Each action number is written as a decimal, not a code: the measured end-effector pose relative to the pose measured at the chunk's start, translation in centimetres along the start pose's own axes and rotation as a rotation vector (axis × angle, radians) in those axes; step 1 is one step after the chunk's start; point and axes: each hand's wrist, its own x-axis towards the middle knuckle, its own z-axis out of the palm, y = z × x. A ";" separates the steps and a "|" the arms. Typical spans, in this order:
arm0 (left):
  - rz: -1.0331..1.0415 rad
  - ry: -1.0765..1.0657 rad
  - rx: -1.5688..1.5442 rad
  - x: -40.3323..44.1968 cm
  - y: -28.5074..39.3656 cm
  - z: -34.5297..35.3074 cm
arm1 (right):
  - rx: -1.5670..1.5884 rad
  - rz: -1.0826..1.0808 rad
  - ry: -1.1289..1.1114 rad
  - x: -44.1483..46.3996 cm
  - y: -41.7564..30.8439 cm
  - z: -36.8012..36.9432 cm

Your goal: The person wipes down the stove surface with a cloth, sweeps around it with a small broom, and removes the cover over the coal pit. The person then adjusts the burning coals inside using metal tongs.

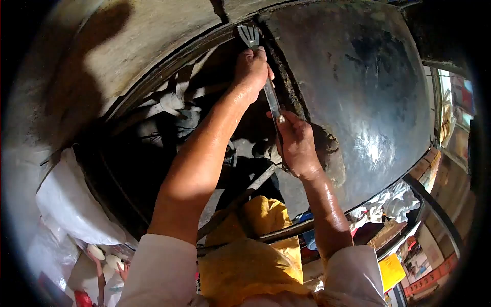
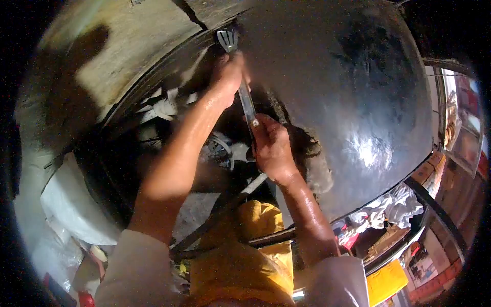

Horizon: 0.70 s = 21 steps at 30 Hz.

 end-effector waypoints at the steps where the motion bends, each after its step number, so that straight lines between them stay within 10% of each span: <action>1: 0.026 -0.018 0.043 0.3 -0.1 -0.1 | -0.027 -0.052 0.020 0.2 0.8 0.2; 21: 0.262 -0.216 -0.127 -2.2 0.7 -1.9 | -0.475 -0.410 0.232 0.1 4.6 2.9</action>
